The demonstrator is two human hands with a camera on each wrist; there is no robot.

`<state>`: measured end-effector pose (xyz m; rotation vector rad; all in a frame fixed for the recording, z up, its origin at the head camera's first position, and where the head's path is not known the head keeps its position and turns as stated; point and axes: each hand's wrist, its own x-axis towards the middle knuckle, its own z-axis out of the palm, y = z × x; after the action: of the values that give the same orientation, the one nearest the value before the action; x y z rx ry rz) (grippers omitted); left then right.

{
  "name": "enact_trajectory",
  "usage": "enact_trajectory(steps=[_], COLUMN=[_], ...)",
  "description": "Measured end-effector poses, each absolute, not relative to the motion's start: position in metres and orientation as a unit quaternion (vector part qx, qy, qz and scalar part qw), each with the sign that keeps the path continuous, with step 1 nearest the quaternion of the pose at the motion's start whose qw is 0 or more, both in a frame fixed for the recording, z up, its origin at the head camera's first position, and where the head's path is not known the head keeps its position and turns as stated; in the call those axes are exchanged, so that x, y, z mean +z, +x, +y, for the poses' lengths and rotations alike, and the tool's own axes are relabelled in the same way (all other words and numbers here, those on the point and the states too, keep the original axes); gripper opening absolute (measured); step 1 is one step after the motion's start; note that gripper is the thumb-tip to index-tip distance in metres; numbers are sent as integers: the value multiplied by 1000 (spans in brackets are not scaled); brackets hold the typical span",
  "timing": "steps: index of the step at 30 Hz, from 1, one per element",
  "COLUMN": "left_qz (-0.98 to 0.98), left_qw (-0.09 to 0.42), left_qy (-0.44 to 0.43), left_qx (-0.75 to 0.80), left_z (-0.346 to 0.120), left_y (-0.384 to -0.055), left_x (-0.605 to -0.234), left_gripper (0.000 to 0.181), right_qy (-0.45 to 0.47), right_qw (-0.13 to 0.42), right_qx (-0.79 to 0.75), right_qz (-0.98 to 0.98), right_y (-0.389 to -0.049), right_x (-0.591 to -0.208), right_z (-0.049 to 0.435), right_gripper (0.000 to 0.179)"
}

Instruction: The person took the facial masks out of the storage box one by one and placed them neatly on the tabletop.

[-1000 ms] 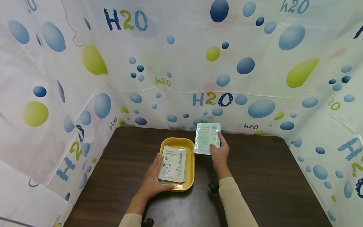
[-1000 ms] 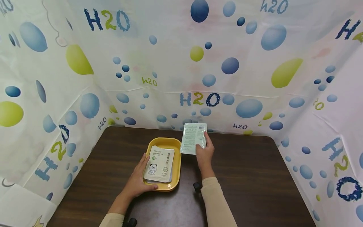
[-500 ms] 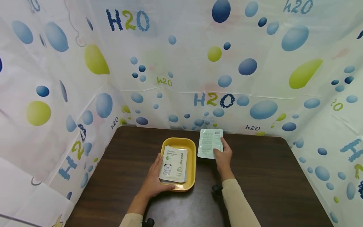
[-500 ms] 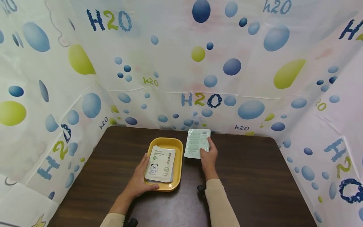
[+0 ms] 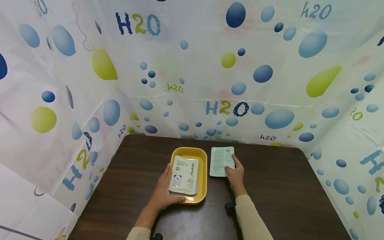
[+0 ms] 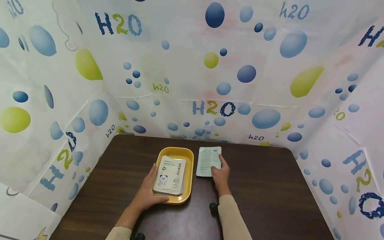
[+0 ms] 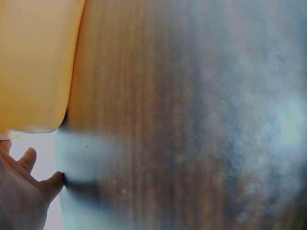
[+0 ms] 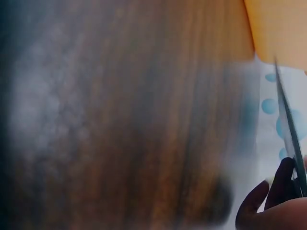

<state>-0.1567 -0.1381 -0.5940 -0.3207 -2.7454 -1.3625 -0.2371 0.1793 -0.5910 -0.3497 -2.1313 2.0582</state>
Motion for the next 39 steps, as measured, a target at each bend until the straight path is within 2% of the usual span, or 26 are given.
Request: enact_trajectory(steps=[9, 18, 25, 30, 39], left_qz=[-892, -887, -871, -855, -842], left_qw=[37, 61, 83, 80, 86], left_qy=[-110, -115, -135, -157, -157], left_qx=[-438, -444, -464, -488, -509], left_z=[-143, -142, -145, -151, -147], left_y=[-156, -156, -159, -160, -157], left_x=[-594, -599, -605, -616, -620], left_gripper=[145, 140, 143, 148, 139], right_qy=[-107, -97, -77, -72, -68], right_qw=[58, 76, 64, 59, 47], right_qx=[641, 475, 449, 442, 424], right_qz=[-758, -871, -888, -892, -902], right_y=[-237, -233, -237, -236, -236], right_x=[-608, -615, -611, -610, -617], right_z=[177, 176, 176, 177, 181], right_gripper=[76, 71, 67, 65, 65])
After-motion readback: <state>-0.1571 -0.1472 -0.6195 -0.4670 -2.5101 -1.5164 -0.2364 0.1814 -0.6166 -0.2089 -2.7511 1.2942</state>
